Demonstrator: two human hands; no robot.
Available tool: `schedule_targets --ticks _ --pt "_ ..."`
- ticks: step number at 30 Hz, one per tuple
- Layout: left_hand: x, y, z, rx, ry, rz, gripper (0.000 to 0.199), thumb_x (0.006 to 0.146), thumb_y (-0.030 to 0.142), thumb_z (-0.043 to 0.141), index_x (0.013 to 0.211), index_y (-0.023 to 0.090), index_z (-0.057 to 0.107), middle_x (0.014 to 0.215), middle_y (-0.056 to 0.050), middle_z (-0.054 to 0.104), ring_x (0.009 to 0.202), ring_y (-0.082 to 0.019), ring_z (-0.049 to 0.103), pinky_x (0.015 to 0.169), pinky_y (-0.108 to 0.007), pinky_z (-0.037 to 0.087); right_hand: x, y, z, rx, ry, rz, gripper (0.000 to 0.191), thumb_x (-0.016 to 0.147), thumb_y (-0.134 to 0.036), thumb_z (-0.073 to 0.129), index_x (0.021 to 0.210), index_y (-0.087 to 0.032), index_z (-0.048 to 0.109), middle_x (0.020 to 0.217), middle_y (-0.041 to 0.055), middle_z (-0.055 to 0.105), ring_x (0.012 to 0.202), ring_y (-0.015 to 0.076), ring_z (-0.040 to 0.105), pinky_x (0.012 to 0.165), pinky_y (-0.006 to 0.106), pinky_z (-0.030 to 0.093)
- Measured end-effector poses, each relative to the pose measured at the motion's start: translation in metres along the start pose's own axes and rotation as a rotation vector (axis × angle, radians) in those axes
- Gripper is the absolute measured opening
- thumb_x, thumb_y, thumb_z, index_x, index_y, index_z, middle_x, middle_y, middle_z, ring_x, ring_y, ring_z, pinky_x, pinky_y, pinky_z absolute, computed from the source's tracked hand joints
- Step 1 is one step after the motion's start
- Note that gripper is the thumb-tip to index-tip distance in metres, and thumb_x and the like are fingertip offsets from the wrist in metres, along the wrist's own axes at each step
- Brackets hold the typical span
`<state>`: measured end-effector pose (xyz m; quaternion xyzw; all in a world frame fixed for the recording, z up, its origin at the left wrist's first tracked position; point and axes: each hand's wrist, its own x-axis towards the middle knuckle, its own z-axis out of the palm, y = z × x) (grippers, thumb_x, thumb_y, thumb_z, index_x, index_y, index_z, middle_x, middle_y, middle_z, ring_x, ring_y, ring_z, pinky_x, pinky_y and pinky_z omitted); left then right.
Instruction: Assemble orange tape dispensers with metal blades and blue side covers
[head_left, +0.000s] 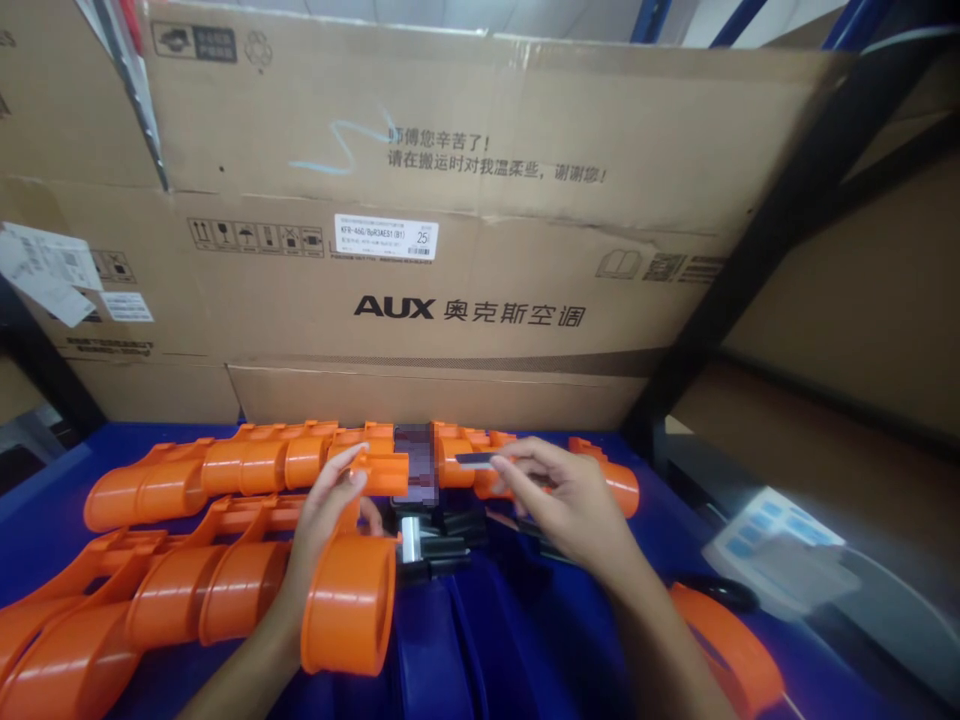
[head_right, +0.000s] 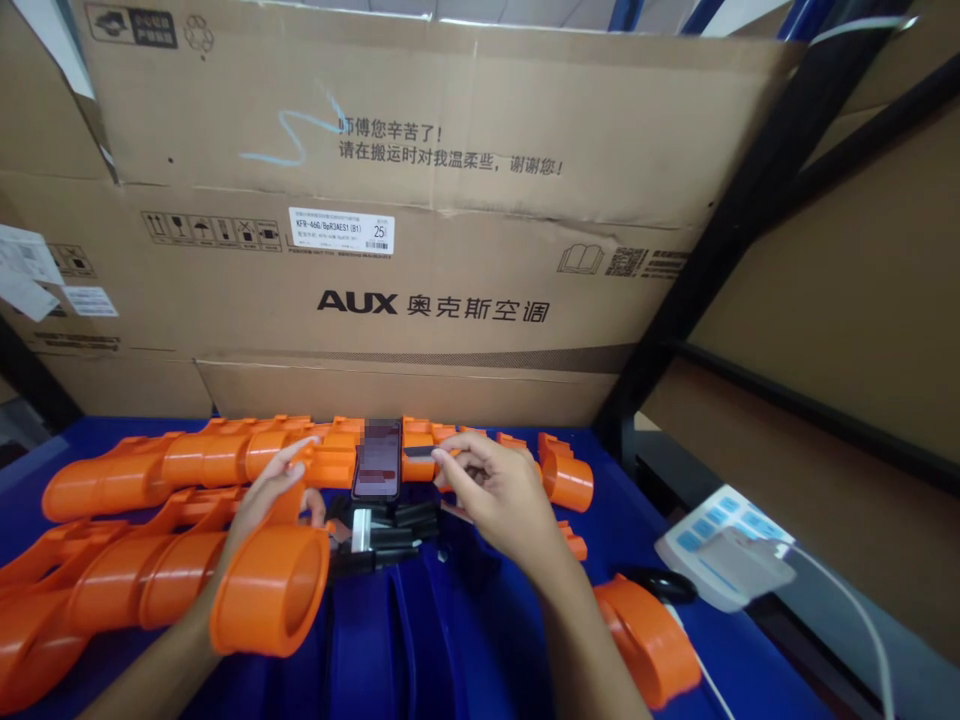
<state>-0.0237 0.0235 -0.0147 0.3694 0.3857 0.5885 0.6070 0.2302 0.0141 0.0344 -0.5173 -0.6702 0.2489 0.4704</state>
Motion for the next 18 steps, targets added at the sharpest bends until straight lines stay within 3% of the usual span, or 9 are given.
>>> schedule_targets --ticks 3,6,11,18 --pt "0.001 -0.002 0.001 0.086 -0.058 -0.008 0.074 0.081 0.053 0.073 0.141 0.018 0.048 0.050 0.003 0.064 0.044 -0.017 0.060 0.051 -0.025 0.048 -0.002 -0.002 0.012 0.217 0.028 0.010 0.023 0.090 -0.043 0.070 0.096 -0.021 0.067 0.071 0.0024 0.075 0.056 0.0166 0.068 0.049 0.025 0.053" --pt "-0.001 -0.004 0.003 0.115 -0.120 -0.021 0.070 0.084 0.055 0.070 0.141 0.020 0.048 0.055 -0.001 0.069 0.050 -0.020 0.067 0.052 -0.026 0.048 -0.003 -0.004 0.020 0.322 0.023 0.003 0.024 0.086 -0.043 0.075 0.093 -0.021 0.069 0.077 0.0042 0.077 0.057 0.0167 0.069 0.053 0.028 0.057" --pt "-0.006 -0.005 0.009 0.104 -0.157 -0.018 0.060 0.086 0.048 0.072 0.135 0.021 0.051 0.059 0.001 0.068 0.048 -0.017 0.066 0.051 -0.023 0.045 0.000 0.000 0.027 0.429 0.088 0.078 0.028 0.081 -0.040 0.082 0.096 -0.022 0.068 0.084 0.0039 0.078 0.057 0.0165 0.069 0.048 0.026 0.055" --pt "-0.010 -0.004 0.014 0.110 -0.159 0.013 0.061 0.086 0.047 0.072 0.137 0.022 0.048 0.078 -0.001 0.072 0.054 -0.017 0.070 0.056 -0.025 0.049 0.002 0.004 0.031 0.461 0.104 0.120 0.045 0.078 -0.051 0.082 0.109 -0.021 0.070 0.078 0.0035 0.077 0.064 0.0194 0.071 0.056 0.031 0.060"
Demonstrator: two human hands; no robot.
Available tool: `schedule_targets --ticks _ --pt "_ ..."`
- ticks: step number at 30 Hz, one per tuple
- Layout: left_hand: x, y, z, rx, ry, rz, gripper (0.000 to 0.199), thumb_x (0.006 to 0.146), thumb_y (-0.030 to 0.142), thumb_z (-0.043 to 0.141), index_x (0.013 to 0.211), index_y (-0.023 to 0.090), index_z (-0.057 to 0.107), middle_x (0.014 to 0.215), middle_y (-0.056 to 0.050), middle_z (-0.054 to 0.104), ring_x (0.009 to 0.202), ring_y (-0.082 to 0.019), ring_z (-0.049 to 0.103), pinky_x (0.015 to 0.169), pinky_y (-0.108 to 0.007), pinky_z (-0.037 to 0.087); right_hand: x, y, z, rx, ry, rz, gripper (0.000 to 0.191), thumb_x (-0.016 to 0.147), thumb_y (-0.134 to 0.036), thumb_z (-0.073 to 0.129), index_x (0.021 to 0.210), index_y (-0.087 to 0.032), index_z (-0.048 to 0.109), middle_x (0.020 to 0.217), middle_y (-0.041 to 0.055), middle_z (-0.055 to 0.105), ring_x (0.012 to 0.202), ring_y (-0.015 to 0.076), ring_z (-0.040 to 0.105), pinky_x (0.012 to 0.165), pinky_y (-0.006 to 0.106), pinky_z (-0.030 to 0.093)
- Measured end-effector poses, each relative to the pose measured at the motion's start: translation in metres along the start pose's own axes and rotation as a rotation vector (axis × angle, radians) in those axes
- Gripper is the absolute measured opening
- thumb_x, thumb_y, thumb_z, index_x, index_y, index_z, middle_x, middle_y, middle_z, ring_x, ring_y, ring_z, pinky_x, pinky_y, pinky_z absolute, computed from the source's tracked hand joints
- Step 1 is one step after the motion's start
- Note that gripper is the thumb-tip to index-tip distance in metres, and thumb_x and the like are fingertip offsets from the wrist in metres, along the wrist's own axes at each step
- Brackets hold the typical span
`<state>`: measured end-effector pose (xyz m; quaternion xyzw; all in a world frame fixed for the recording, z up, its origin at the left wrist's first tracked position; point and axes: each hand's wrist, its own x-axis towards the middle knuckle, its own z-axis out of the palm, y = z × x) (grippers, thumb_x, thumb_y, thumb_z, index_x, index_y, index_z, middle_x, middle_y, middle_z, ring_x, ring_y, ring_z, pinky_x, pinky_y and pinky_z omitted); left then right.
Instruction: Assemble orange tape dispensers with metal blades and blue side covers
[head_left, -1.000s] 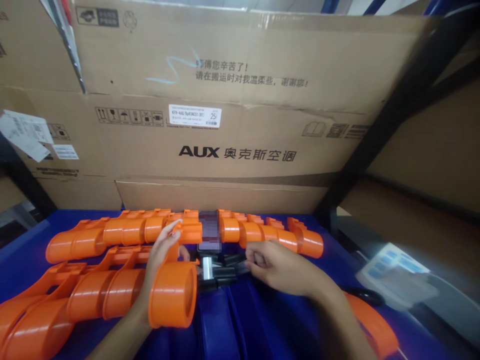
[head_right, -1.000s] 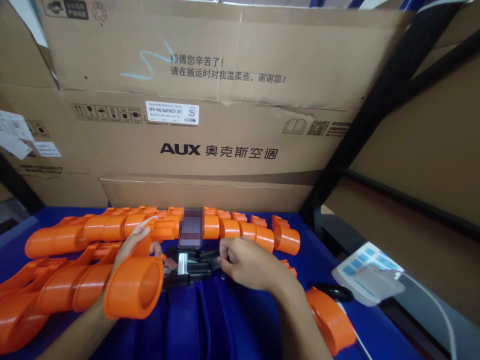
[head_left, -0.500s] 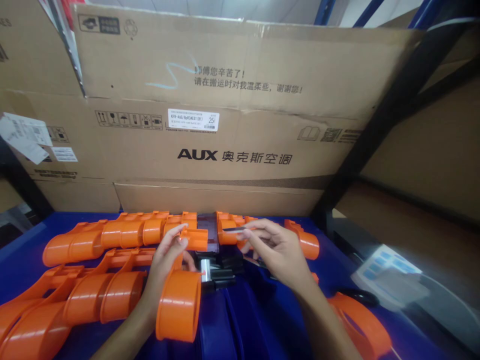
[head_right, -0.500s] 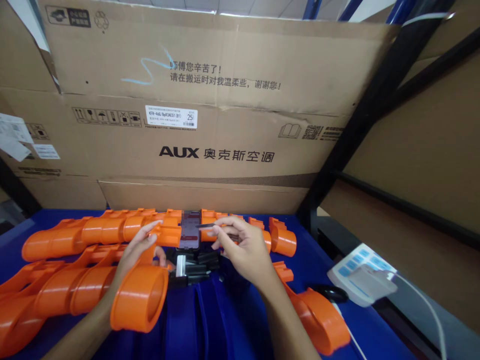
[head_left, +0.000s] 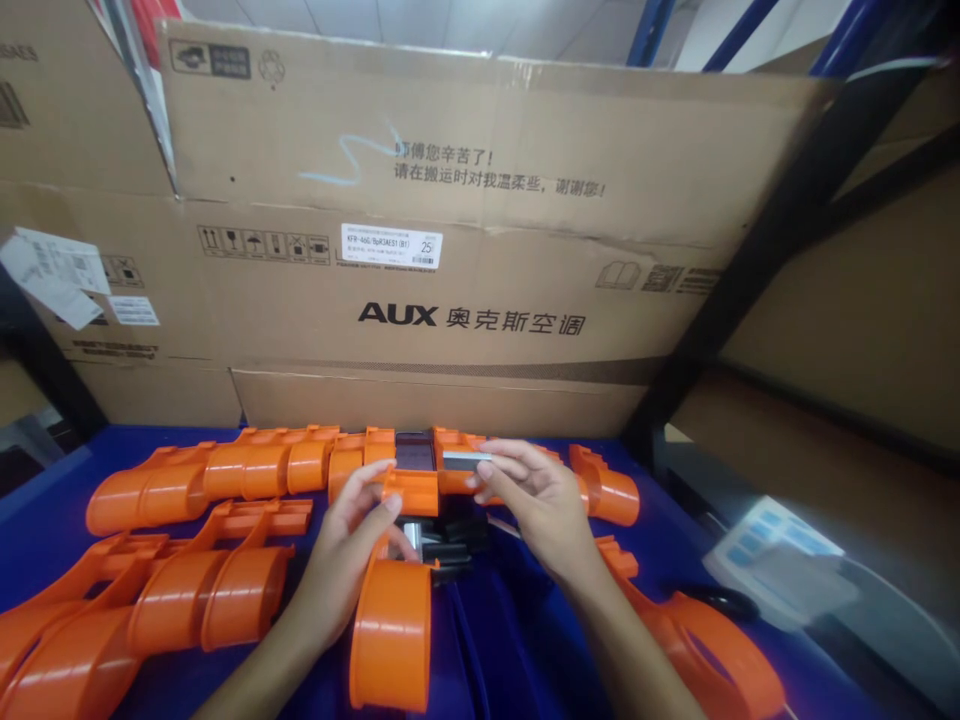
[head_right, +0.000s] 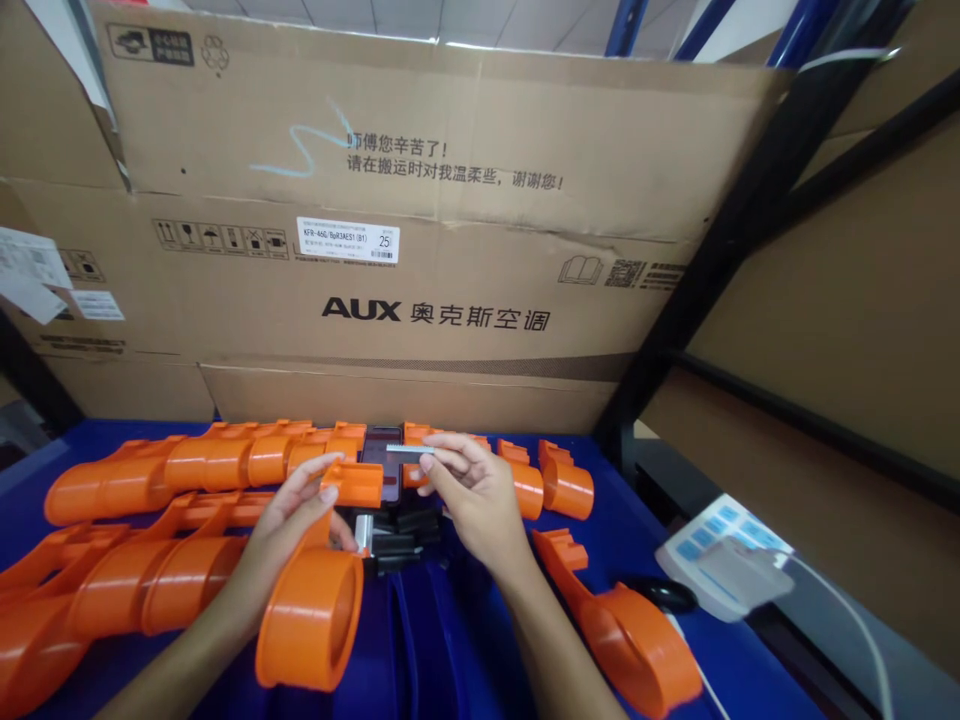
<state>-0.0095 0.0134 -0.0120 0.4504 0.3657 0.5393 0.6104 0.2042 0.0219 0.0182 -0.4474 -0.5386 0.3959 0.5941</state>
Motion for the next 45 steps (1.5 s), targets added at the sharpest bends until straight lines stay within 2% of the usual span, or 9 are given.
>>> schedule_targets --ticks 5,10,18,29,33,39,42,45 --pt "0.002 -0.004 -0.003 0.015 -0.026 -0.007 0.064 0.085 0.048 0.073 0.138 0.023 0.047 0.093 -0.005 0.076 0.056 -0.017 0.070 0.061 -0.029 0.052 -0.002 0.000 0.000 0.000 -0.022 -0.008 0.042 0.078 -0.050 0.082 0.106 -0.020 0.072 0.073 0.0030 0.075 0.063 0.0192 0.070 0.055 0.030 0.058" --pt "0.004 -0.005 -0.004 0.023 -0.038 0.002 0.064 0.085 0.048 0.074 0.138 0.023 0.049 0.095 -0.005 0.075 0.056 -0.017 0.071 0.064 -0.031 0.053 -0.006 0.003 0.003 0.016 -0.056 -0.048 0.037 0.079 -0.049 0.082 0.101 -0.021 0.071 0.075 0.0037 0.075 0.061 0.0182 0.069 0.054 0.030 0.058" --pt "0.002 -0.009 -0.003 0.038 -0.063 0.010 0.062 0.085 0.047 0.073 0.138 0.023 0.052 0.096 -0.006 0.076 0.057 -0.018 0.071 0.062 -0.031 0.052 -0.009 0.006 -0.002 -0.030 0.003 -0.053 0.041 0.083 -0.054 0.077 0.103 -0.020 0.069 0.074 0.0047 0.075 0.058 0.0179 0.068 0.053 0.029 0.056" --pt "0.000 -0.009 -0.002 0.065 -0.067 0.037 0.057 0.088 0.046 0.070 0.137 0.024 0.051 0.096 -0.004 0.073 0.058 -0.017 0.071 0.066 -0.033 0.053 -0.012 0.011 0.005 0.087 -0.017 0.000 0.036 0.083 -0.048 0.079 0.104 -0.023 0.065 0.080 0.0040 0.076 0.063 0.0187 0.072 0.058 0.030 0.059" --pt "-0.001 -0.009 -0.001 0.058 -0.072 0.043 0.054 0.088 0.044 0.070 0.135 0.026 0.053 0.103 -0.006 0.074 0.059 -0.015 0.070 0.064 -0.030 0.052 -0.011 0.012 0.005 0.099 -0.046 -0.018 0.036 0.083 -0.047 0.079 0.105 -0.023 0.064 0.081 0.0043 0.075 0.072 0.0221 0.075 0.058 0.029 0.058" --pt "-0.001 -0.009 -0.003 0.072 -0.076 0.041 0.055 0.089 0.044 0.070 0.137 0.025 0.051 0.097 -0.005 0.075 0.057 -0.016 0.070 0.063 -0.030 0.051 -0.012 0.011 0.002 0.052 -0.003 0.001 0.033 0.084 -0.048 0.078 0.103 -0.024 0.065 0.078 0.0022 0.074 0.058 0.0163 0.068 0.055 0.027 0.056" --pt "0.000 -0.008 -0.004 0.071 -0.067 0.039 0.058 0.090 0.045 0.069 0.139 0.024 0.049 0.098 -0.006 0.076 0.057 -0.016 0.070 0.065 -0.031 0.051 -0.012 0.012 0.002 0.068 -0.016 0.000 0.034 0.083 -0.047 0.079 0.101 -0.023 0.065 0.077 0.0026 0.074 0.058 0.0153 0.067 0.055 0.026 0.055" --pt "0.000 -0.008 -0.004 0.067 -0.062 0.033 0.060 0.090 0.046 0.069 0.141 0.023 0.047 0.089 -0.004 0.076 0.058 -0.017 0.070 0.065 -0.030 0.050 -0.011 0.013 0.003 0.070 -0.033 -0.015 0.033 0.083 -0.047 0.079 0.101 -0.023 0.065 0.078 0.0030 0.074 0.061 0.0160 0.069 0.056 0.026 0.056"
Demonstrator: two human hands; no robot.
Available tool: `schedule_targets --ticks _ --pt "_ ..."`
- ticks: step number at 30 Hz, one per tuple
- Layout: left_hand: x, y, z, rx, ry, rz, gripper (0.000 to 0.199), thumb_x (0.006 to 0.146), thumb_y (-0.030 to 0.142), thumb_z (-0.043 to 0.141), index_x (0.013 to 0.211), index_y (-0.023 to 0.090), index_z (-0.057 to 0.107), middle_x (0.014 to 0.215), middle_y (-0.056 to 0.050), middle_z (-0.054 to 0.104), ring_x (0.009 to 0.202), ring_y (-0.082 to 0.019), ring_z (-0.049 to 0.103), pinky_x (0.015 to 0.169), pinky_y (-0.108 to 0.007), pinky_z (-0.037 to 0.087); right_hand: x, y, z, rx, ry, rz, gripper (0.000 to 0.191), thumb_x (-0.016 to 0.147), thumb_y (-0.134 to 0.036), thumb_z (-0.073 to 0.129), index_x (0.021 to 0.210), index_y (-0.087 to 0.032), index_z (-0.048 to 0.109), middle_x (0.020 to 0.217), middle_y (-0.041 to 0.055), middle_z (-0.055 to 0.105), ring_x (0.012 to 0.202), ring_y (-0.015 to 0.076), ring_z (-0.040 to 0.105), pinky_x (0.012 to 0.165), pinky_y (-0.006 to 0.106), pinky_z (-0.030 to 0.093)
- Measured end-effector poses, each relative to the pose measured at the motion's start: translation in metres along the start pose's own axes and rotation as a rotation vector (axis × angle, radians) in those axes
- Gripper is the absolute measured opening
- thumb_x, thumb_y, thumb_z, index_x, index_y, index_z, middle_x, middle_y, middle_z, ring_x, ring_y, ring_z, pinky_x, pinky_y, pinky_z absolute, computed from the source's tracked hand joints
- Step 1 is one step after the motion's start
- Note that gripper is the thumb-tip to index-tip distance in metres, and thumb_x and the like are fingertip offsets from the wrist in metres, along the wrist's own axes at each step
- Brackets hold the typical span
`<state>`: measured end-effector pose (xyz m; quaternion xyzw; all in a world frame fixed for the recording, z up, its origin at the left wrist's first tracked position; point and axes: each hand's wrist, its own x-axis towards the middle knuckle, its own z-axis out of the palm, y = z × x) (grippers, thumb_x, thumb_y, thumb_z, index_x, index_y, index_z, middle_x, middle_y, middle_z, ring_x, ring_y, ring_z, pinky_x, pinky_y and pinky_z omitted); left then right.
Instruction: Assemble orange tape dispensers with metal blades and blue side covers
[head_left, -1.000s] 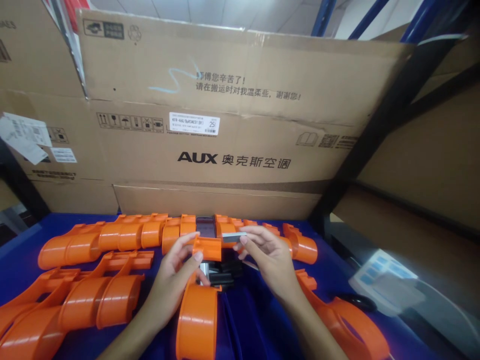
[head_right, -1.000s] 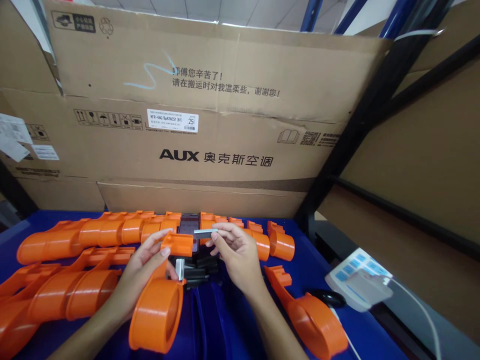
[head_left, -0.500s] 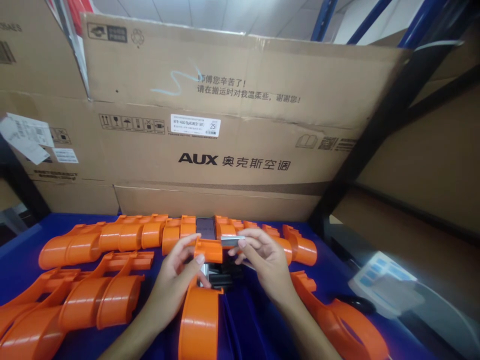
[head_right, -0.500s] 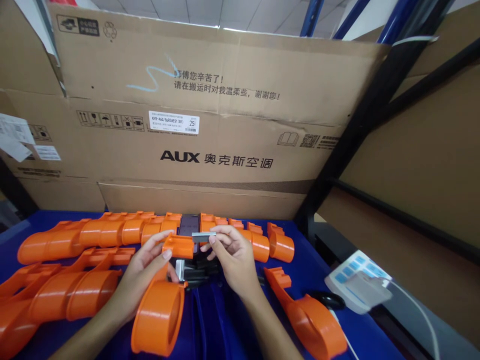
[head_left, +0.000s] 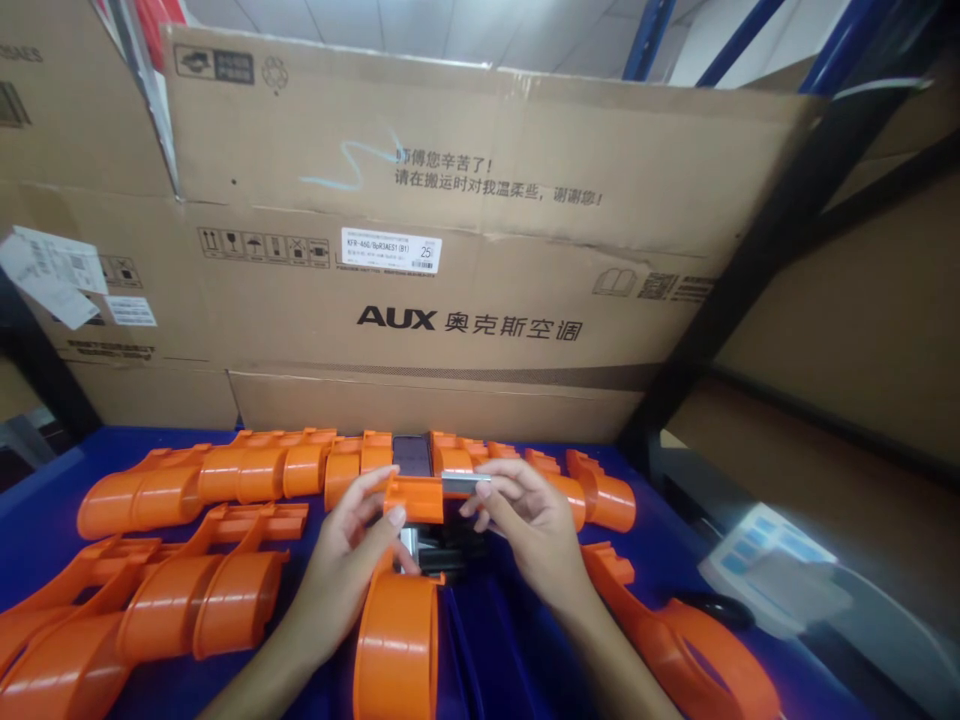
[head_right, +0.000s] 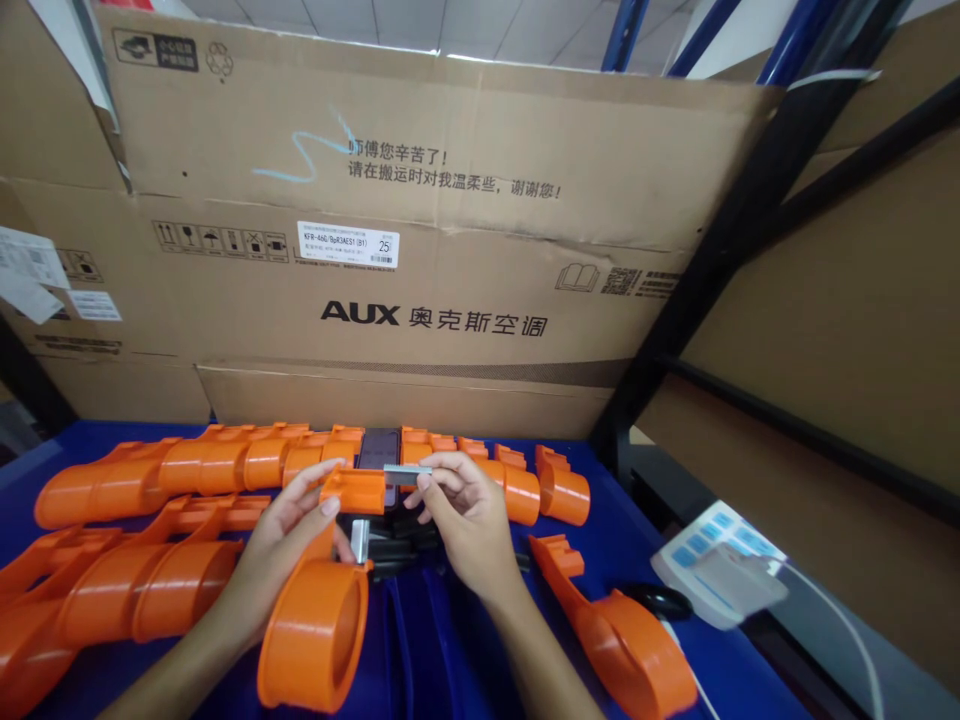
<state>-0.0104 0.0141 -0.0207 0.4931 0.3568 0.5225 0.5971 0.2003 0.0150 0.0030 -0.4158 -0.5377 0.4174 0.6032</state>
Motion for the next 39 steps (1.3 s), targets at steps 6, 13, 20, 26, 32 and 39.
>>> schedule_targets --ticks 6,13,20,26,32,39 --pt "0.000 0.000 0.000 0.023 -0.010 0.018 0.056 0.091 0.045 0.068 0.139 0.023 0.048 0.077 0.000 0.073 0.058 -0.016 0.069 0.067 -0.028 0.050 -0.002 -0.001 0.001 -0.008 -0.030 -0.015 0.029 0.086 -0.045 0.077 0.101 -0.023 0.065 0.078 0.0023 0.075 0.062 0.0143 0.068 0.058 0.024 0.055" --pt "0.000 -0.002 0.001 0.014 -0.011 0.030 0.055 0.088 0.043 0.071 0.136 0.023 0.051 0.081 0.000 0.072 0.056 -0.014 0.067 0.060 -0.026 0.050 -0.003 0.001 0.006 -0.004 -0.075 -0.024 0.026 0.089 -0.040 0.075 0.104 -0.022 0.065 0.075 0.0020 0.074 0.067 0.0165 0.069 0.058 0.025 0.054" --pt "0.000 0.015 0.004 -0.124 0.199 0.011 0.067 0.082 0.045 0.077 0.136 0.019 0.047 0.065 0.003 0.069 0.046 -0.013 0.061 0.053 -0.024 0.050 -0.002 -0.005 -0.005 -0.094 0.008 -0.111 0.028 0.089 -0.039 0.074 0.111 -0.024 0.078 0.079 0.0031 0.073 0.061 0.0141 0.061 0.057 0.028 0.053" --pt "0.000 0.009 0.003 -0.103 0.139 0.050 0.058 0.083 0.042 0.077 0.129 0.021 0.049 0.067 0.004 0.069 0.047 -0.013 0.061 0.054 -0.025 0.051 -0.004 -0.006 -0.005 -0.166 -0.036 -0.162 0.029 0.088 -0.039 0.075 0.113 -0.027 0.081 0.075 0.0038 0.072 0.054 0.0137 0.055 0.051 0.028 0.051" --pt "-0.001 0.005 0.005 -0.073 0.143 0.044 0.050 0.084 0.041 0.076 0.122 0.020 0.051 0.063 0.005 0.067 0.047 -0.013 0.061 0.054 -0.024 0.048 -0.002 -0.004 -0.006 -0.069 -0.064 -0.106 0.028 0.087 -0.037 0.076 0.112 -0.026 0.081 0.075 0.0031 0.072 0.056 0.0125 0.057 0.053 0.028 0.051" --pt "-0.001 0.005 0.005 -0.064 0.126 0.073 0.050 0.085 0.039 0.076 0.125 0.021 0.052 0.074 0.003 0.071 0.049 -0.011 0.062 0.056 -0.025 0.049 -0.002 -0.002 -0.011 0.024 -0.087 -0.010 0.024 0.084 -0.037 0.079 0.104 -0.024 0.083 0.079 0.0040 0.074 0.060 0.0132 0.059 0.058 0.029 0.053"
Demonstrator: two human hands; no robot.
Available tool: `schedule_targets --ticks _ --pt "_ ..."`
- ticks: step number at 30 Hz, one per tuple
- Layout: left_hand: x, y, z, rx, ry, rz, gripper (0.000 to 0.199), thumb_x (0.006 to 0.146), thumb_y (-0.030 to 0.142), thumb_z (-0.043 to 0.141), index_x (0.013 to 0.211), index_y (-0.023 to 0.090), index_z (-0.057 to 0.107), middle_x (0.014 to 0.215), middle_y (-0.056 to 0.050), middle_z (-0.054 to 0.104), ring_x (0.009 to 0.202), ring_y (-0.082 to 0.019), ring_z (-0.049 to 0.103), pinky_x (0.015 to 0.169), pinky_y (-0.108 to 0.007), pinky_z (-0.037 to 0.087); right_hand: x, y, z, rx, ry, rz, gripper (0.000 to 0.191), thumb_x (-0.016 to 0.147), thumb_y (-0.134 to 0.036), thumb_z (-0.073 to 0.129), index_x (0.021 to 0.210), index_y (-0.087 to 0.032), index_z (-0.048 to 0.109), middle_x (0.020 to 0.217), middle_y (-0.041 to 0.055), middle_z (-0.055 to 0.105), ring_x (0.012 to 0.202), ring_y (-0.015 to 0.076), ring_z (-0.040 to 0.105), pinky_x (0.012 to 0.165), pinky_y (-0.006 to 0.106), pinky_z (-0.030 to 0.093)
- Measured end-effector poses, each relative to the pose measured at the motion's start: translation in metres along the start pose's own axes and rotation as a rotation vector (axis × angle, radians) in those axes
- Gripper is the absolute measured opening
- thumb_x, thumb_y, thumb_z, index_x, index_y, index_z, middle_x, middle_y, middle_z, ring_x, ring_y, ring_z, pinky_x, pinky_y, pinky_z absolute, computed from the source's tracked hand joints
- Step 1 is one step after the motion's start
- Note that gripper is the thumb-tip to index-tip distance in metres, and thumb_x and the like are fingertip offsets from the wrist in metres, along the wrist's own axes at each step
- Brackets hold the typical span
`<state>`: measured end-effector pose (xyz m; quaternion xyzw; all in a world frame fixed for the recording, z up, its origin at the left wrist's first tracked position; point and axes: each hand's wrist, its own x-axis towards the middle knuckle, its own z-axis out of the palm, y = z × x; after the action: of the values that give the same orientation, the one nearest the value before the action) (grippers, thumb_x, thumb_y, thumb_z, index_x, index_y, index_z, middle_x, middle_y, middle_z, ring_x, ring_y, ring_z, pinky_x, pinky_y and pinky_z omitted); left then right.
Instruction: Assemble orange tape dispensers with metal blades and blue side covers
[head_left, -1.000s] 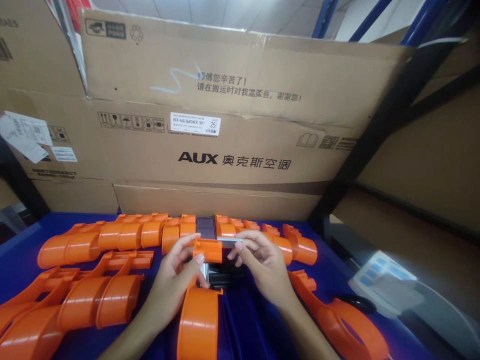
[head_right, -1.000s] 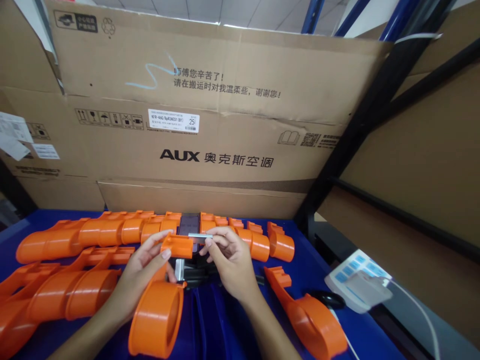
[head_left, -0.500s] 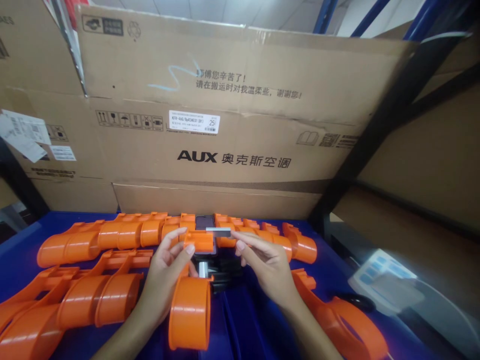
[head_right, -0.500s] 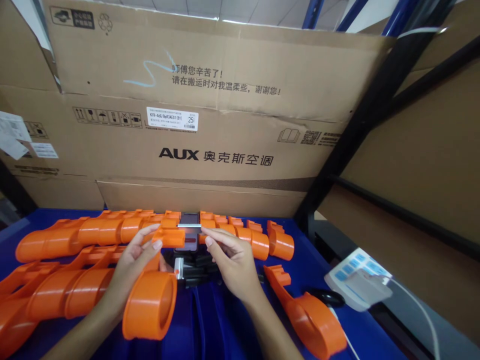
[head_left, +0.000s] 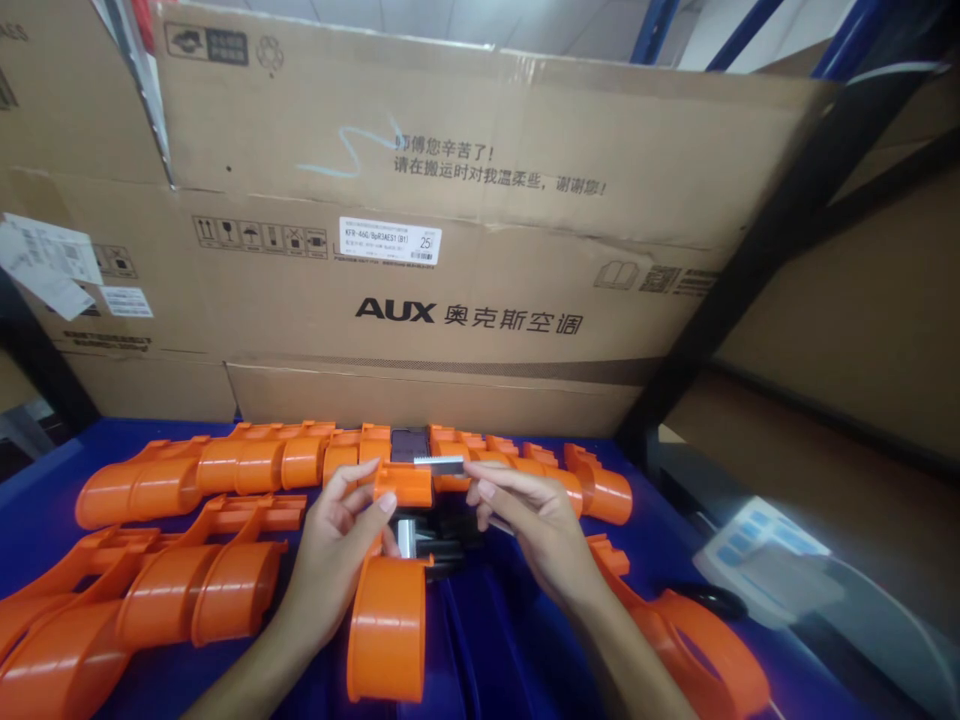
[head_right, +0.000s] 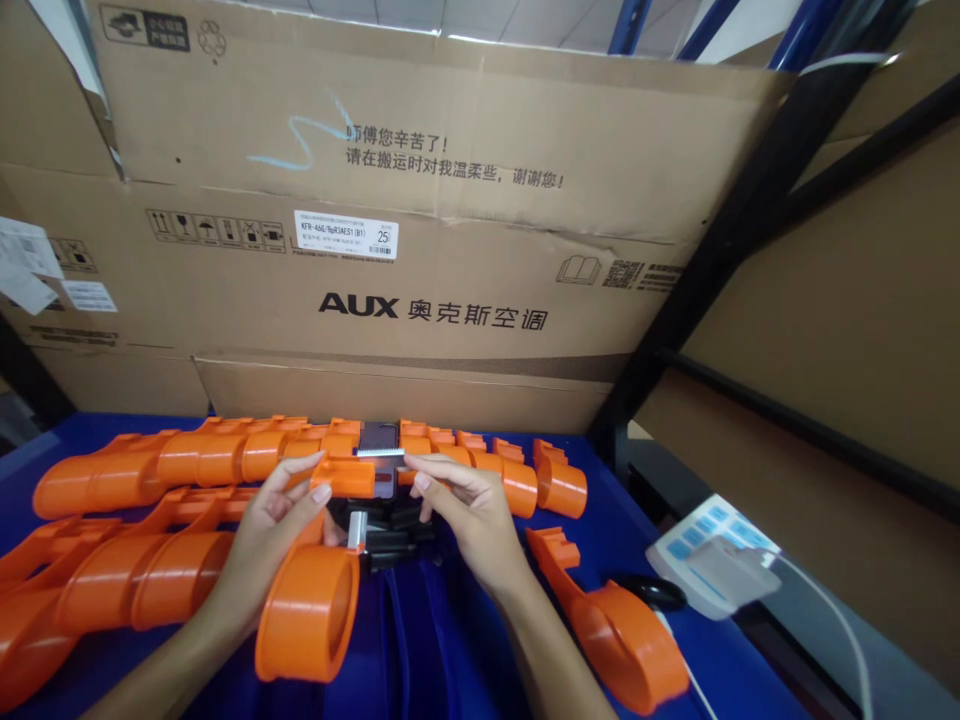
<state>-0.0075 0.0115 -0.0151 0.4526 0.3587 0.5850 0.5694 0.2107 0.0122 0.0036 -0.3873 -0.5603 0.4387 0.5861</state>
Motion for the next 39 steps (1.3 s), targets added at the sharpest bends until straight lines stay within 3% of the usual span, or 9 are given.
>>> schedule_targets --ticks 6,11,15,19,22,28,35,37,39 --pt "0.002 -0.004 -0.001 0.025 0.003 0.009 0.050 0.085 0.038 0.075 0.126 0.022 0.052 0.077 0.003 0.070 0.049 -0.011 0.062 0.056 -0.026 0.049 0.000 -0.006 0.004 -0.096 0.053 -0.028 0.017 0.085 -0.035 0.078 0.100 -0.028 0.084 0.111 0.0058 0.075 0.070 0.0131 0.063 0.062 0.027 0.055" --pt "0.003 -0.005 -0.002 0.032 0.006 -0.001 0.051 0.085 0.040 0.075 0.126 0.022 0.051 0.078 0.002 0.070 0.050 -0.011 0.061 0.055 -0.026 0.049 -0.003 -0.007 0.006 -0.155 0.070 -0.057 0.020 0.086 -0.036 0.077 0.104 -0.028 0.083 0.115 0.0067 0.077 0.083 0.0196 0.070 0.066 0.030 0.060" --pt "0.004 -0.005 -0.004 0.049 0.032 0.025 0.050 0.083 0.040 0.076 0.124 0.022 0.053 0.079 0.003 0.069 0.051 -0.011 0.063 0.058 -0.026 0.051 -0.005 -0.010 0.007 -0.212 0.019 -0.067 0.027 0.089 -0.037 0.074 0.114 -0.028 0.080 0.120 0.0068 0.077 0.093 0.0238 0.074 0.082 0.039 0.063" --pt "0.004 -0.003 -0.005 0.062 0.054 0.038 0.052 0.082 0.041 0.077 0.125 0.023 0.054 0.082 0.002 0.071 0.051 -0.011 0.064 0.057 -0.026 0.051 -0.005 -0.013 0.011 -0.244 -0.035 -0.088 0.024 0.093 -0.037 0.070 0.114 -0.029 0.080 0.116 0.0056 0.079 0.105 0.0265 0.074 0.100 0.047 0.057" --pt "0.003 -0.002 -0.005 0.068 0.039 0.032 0.050 0.083 0.040 0.076 0.125 0.023 0.054 0.079 0.003 0.071 0.051 -0.011 0.063 0.058 -0.026 0.052 -0.005 -0.015 0.011 -0.253 -0.056 -0.101 0.022 0.094 -0.039 0.070 0.109 -0.029 0.081 0.114 0.0056 0.080 0.110 0.0278 0.073 0.105 0.050 0.054" --pt "0.002 -0.008 -0.003 0.090 -0.030 0.026 0.047 0.085 0.039 0.075 0.124 0.024 0.054 0.087 0.000 0.073 0.054 -0.012 0.064 0.059 -0.027 0.051 -0.010 -0.016 0.011 -0.291 -0.135 -0.064 0.027 0.097 -0.042 0.065 0.114 -0.027 0.079 0.117 0.0077 0.079 0.111 0.0290 0.072 0.104 0.051 0.053" --pt "-0.001 -0.008 -0.002 0.098 -0.075 -0.006 0.043 0.085 0.039 0.075 0.121 0.022 0.059 0.088 -0.001 0.074 0.055 -0.011 0.063 0.061 -0.026 0.050 -0.007 -0.011 0.008 -0.264 -0.161 -0.048 0.027 0.101 -0.039 0.058 0.114 -0.023 0.075 0.106 0.0078 0.080 0.101 0.0248 0.075 0.088 0.038 0.058" --pt "-0.002 -0.004 0.000 0.078 -0.082 -0.021 0.044 0.085 0.040 0.075 0.122 0.021 0.059 0.083 -0.001 0.073 0.054 -0.011 0.062 0.059 -0.025 0.049 -0.004 -0.010 0.004 -0.330 -0.118 -0.098 0.027 0.102 -0.038 0.055 0.118 -0.023 0.072 0.104 0.0082 0.079 0.096 0.0239 0.075 0.081 0.035 0.058" --pt "-0.003 0.000 0.002 0.052 -0.065 -0.032 0.047 0.085 0.040 0.076 0.124 0.021 0.060 0.079 0.000 0.072 0.053 -0.010 0.060 0.058 -0.024 0.048 -0.001 -0.011 -0.003 -0.535 -0.054 -0.207 0.025 0.101 -0.035 0.056 0.118 -0.023 0.071 0.104 0.0091 0.078 0.094 0.0248 0.074 0.080 0.037 0.057"
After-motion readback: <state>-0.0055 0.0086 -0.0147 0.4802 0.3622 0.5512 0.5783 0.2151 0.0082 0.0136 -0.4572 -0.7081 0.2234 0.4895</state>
